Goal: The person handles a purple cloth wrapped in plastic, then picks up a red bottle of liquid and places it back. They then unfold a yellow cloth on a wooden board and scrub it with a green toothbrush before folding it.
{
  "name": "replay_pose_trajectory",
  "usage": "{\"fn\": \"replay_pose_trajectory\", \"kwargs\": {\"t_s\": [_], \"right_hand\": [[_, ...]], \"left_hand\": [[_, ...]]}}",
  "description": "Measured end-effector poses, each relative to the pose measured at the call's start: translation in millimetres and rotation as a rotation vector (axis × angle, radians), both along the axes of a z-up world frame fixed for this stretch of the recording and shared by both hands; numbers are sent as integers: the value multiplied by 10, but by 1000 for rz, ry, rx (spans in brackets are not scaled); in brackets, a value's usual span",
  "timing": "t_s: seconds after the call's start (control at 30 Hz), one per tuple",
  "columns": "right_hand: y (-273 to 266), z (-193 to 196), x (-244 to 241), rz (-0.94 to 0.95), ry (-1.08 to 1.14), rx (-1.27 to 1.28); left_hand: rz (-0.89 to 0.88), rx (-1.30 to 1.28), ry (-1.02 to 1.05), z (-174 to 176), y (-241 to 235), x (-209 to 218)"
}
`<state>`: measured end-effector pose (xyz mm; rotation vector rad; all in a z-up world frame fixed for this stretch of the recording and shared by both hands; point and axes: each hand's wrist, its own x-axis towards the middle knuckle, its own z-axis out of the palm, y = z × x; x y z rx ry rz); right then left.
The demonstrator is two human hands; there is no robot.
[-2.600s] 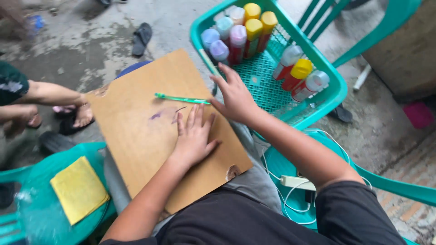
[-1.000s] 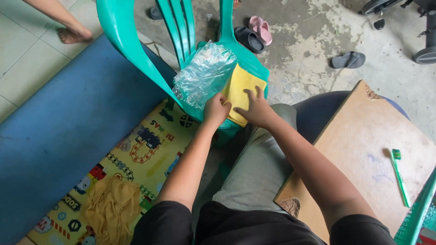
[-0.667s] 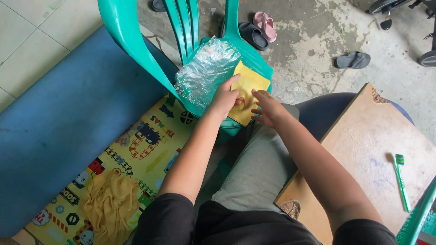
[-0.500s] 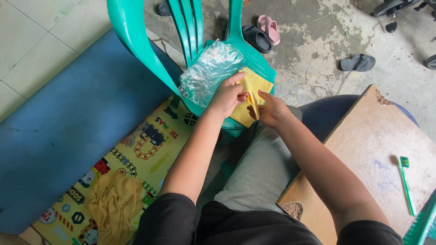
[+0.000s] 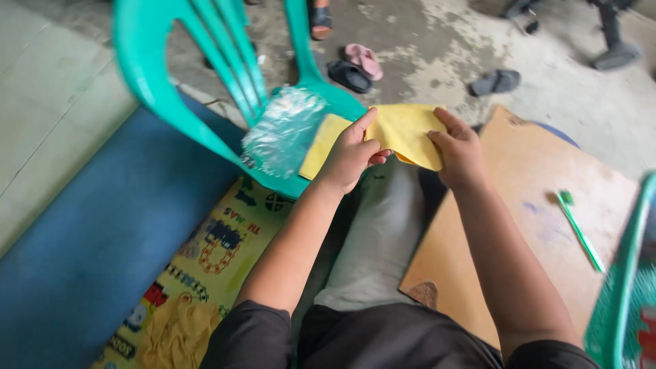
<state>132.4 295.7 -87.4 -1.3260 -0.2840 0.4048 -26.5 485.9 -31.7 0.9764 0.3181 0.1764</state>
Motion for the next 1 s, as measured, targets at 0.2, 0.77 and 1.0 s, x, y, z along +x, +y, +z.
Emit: {"fn": "replay_pose_trajectory", "kwargs": {"t_s": [0.2, 0.77, 1.0], "right_hand": [[-1248, 279, 107, -96, -164, -70], [-3143, 119, -1586, -386, -427, -1030], [-3384, -292, -1673, -533, -413, -1134]], "left_hand": [[-230, 100, -71, -253, -946, 538], [-715, 376, 109, -237, -2534, -424], [-616, 1334, 81, -174, -2790, -353]]}}
